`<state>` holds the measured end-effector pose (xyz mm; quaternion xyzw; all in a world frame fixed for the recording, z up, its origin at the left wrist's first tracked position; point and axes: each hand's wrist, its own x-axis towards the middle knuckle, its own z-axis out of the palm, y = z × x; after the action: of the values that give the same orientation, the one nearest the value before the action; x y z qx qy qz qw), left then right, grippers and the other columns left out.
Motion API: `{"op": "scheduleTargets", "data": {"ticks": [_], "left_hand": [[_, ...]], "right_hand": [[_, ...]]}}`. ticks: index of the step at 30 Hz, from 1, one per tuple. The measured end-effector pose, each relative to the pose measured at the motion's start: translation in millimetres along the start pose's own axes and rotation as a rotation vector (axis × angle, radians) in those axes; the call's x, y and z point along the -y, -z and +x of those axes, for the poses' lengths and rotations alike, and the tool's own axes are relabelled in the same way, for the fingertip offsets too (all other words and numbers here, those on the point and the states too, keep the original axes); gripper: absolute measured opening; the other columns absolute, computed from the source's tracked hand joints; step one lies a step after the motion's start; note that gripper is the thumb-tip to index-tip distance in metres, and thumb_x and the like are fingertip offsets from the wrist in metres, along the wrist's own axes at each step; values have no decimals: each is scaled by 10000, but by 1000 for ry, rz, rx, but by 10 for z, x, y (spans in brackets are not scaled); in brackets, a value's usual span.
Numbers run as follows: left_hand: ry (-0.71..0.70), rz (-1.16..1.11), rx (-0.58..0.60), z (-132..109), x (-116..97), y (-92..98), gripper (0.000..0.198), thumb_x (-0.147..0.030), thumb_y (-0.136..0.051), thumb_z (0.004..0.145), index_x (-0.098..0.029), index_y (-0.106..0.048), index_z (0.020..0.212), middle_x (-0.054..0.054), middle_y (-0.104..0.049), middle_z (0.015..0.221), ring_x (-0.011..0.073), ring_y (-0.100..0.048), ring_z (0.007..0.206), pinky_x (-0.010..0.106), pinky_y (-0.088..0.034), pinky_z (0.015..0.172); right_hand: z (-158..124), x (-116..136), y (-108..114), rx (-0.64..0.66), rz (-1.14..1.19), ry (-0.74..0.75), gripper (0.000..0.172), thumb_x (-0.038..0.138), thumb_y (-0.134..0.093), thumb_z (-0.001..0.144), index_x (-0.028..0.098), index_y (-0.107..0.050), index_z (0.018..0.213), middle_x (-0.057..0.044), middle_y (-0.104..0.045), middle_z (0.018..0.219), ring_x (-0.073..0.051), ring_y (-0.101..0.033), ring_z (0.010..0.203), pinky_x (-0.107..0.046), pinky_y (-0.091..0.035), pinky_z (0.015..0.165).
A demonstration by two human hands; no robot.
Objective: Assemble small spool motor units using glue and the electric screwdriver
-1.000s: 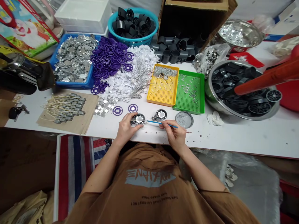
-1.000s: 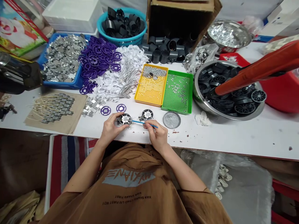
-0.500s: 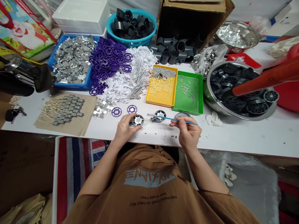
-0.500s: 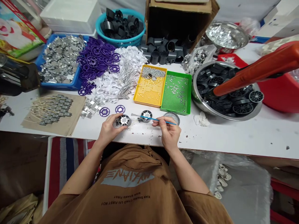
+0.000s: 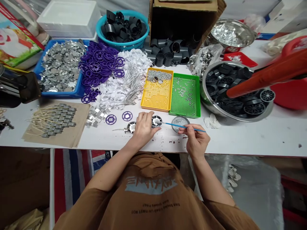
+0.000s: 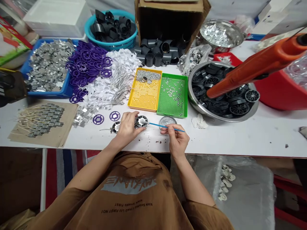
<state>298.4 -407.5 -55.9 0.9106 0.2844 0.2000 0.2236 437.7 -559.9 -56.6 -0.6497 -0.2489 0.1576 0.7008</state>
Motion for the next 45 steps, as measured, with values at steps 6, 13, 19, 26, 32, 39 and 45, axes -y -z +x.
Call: {"op": "scheduleTargets", "data": {"ticks": [6,13,19,26,32,39,45], "left_hand": [[10,-108,82,29,62,6,666,-201,-810,686,-196,-441,1240,81,-614,1136,265,-503,1092,415,-492,937],[-16,-102,84,42,62,25,655,-177,-816,676,-212,-452,1219,77,-625,1131,268,-520,1096,429,-495,942],[-23,-98,83,46,78,25,624,-178,-820,667,-211,-467,1181,81,-624,1112,272,-532,1081,427,-496,934],[-23,-80,86,51,82,18,611,-184,-814,673,-211,-469,1176,79,-634,1103,279,-530,1068,437,-487,922],[-12,-58,81,47,65,21,604,-189,-809,682,-211,-469,1181,85,-635,1117,286,-521,1083,449,-475,936],[21,-68,100,41,40,46,578,-198,-804,688,-222,-485,1169,75,-639,1103,283,-518,1097,452,-469,943],[52,-86,85,103,43,5,575,-183,-800,672,-213,-511,1168,90,-622,1109,298,-540,1100,480,-465,957]], "right_hand": [[103,-53,-36,18,81,-92,155,339,-643,869,185,-655,854,-15,-726,703,-144,-691,560,-273,-590,574],[177,-65,-65,16,34,-117,198,374,-641,864,178,-624,838,-3,-712,675,-137,-663,527,-289,-584,556],[161,6,-34,-37,-126,-61,205,382,-636,863,183,-642,816,1,-693,647,-132,-652,515,-262,-562,531],[133,-13,-19,-110,-8,-74,201,379,-652,854,181,-633,833,5,-698,651,-130,-650,501,-269,-567,529],[107,31,-115,-40,-37,-52,193,370,-634,868,182,-638,828,-2,-702,659,-132,-660,521,-276,-583,546],[78,44,153,-179,-66,38,196,362,-640,864,168,-639,837,-4,-695,670,-144,-673,538,-290,-585,555],[-101,-197,553,-380,-260,220,207,363,-638,857,157,-650,841,-20,-699,701,-171,-696,567,-329,-595,579]]}}
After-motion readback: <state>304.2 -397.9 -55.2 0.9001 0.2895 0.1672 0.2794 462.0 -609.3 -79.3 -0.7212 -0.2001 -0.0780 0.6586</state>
